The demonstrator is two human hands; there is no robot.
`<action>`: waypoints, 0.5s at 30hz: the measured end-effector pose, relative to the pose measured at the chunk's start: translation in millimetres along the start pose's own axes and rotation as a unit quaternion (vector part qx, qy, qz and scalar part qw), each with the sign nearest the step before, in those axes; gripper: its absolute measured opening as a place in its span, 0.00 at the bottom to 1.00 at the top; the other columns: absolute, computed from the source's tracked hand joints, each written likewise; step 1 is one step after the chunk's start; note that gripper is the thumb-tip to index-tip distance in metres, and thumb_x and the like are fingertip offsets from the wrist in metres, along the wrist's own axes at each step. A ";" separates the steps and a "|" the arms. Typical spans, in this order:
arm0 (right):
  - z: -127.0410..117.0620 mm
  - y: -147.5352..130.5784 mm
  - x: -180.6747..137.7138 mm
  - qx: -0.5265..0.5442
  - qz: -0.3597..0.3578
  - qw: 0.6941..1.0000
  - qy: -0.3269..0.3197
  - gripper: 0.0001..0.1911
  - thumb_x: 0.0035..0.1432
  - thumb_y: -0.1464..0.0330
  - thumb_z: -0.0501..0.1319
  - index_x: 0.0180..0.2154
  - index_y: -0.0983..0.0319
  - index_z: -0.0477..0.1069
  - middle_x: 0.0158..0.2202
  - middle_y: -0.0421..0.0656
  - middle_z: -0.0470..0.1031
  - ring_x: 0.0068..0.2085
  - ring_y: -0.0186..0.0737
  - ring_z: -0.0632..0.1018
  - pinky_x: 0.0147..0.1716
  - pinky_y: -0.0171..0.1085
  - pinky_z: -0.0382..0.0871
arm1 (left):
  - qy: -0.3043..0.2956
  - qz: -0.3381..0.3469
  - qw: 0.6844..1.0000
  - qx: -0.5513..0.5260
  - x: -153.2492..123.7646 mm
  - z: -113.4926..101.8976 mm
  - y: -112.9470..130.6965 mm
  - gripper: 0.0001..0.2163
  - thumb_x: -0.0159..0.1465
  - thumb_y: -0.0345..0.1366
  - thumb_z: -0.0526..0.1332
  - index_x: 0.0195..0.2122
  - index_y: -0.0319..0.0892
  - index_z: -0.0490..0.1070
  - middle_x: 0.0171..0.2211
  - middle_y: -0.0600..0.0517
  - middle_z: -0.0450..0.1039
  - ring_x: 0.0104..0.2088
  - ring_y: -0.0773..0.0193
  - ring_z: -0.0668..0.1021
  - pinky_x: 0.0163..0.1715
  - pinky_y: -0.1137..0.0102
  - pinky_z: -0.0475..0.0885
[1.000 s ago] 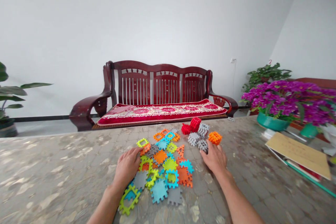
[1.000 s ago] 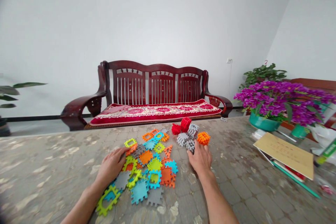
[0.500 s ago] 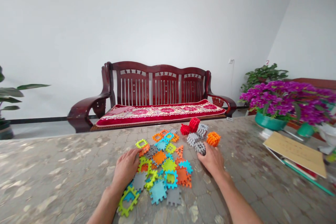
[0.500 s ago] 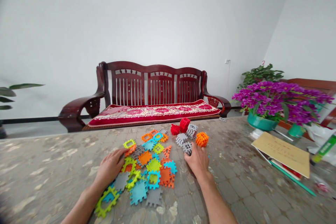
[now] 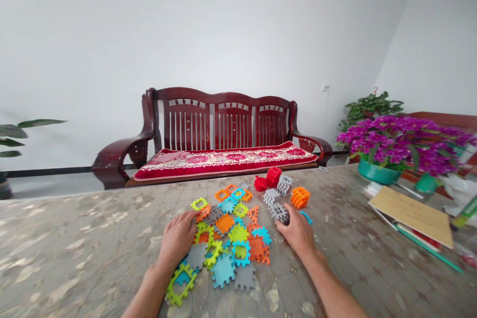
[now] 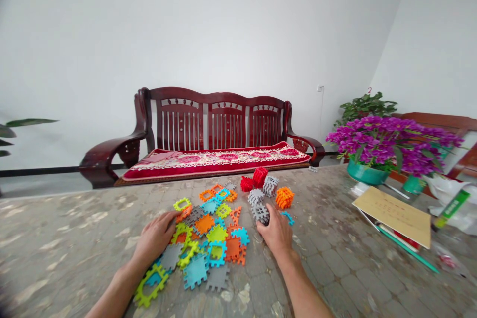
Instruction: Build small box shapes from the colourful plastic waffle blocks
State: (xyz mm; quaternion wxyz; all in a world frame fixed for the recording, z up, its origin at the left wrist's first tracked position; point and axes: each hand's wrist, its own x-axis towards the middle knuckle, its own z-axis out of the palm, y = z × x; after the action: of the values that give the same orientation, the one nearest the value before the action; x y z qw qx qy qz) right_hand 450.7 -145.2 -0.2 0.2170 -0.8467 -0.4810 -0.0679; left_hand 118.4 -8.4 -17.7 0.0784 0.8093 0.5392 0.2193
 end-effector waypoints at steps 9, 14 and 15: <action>-7.7 13.5 7.2 0.056 0.083 0.995 0.016 0.30 0.54 0.57 0.60 0.58 0.58 0.63 0.49 0.46 0.77 0.46 0.47 0.79 0.40 0.38 0.67 | -0.001 0.002 1.000 0.012 -0.8 -3.1 3.1 0.19 0.65 0.33 0.48 0.53 0.50 0.71 0.55 0.52 0.74 0.54 0.60 0.74 0.57 0.63 0.63; -22.5 32.0 10.8 0.037 0.133 0.990 0.021 0.31 0.54 0.54 0.58 0.58 0.58 0.63 0.45 0.47 0.79 0.43 0.48 0.79 0.37 0.38 0.67 | -0.004 0.002 1.000 0.029 -0.6 -2.6 2.4 0.19 0.65 0.33 0.48 0.53 0.50 0.71 0.55 0.52 0.74 0.55 0.60 0.74 0.56 0.64 0.64; -25.6 36.6 11.4 0.036 0.143 0.989 0.024 0.31 0.54 0.54 0.58 0.58 0.57 0.63 0.44 0.47 0.79 0.43 0.48 0.79 0.37 0.38 0.67 | -0.005 0.002 0.999 0.032 -0.4 -2.2 1.8 0.19 0.65 0.33 0.48 0.53 0.50 0.71 0.55 0.52 0.74 0.55 0.60 0.74 0.56 0.64 0.64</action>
State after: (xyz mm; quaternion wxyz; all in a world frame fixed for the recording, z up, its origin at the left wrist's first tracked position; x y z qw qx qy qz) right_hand 489.9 -163.5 15.4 0.2662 -0.8966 -0.3518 -0.0386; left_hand 118.8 -9.7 -15.1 0.0544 0.8138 0.5437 0.1979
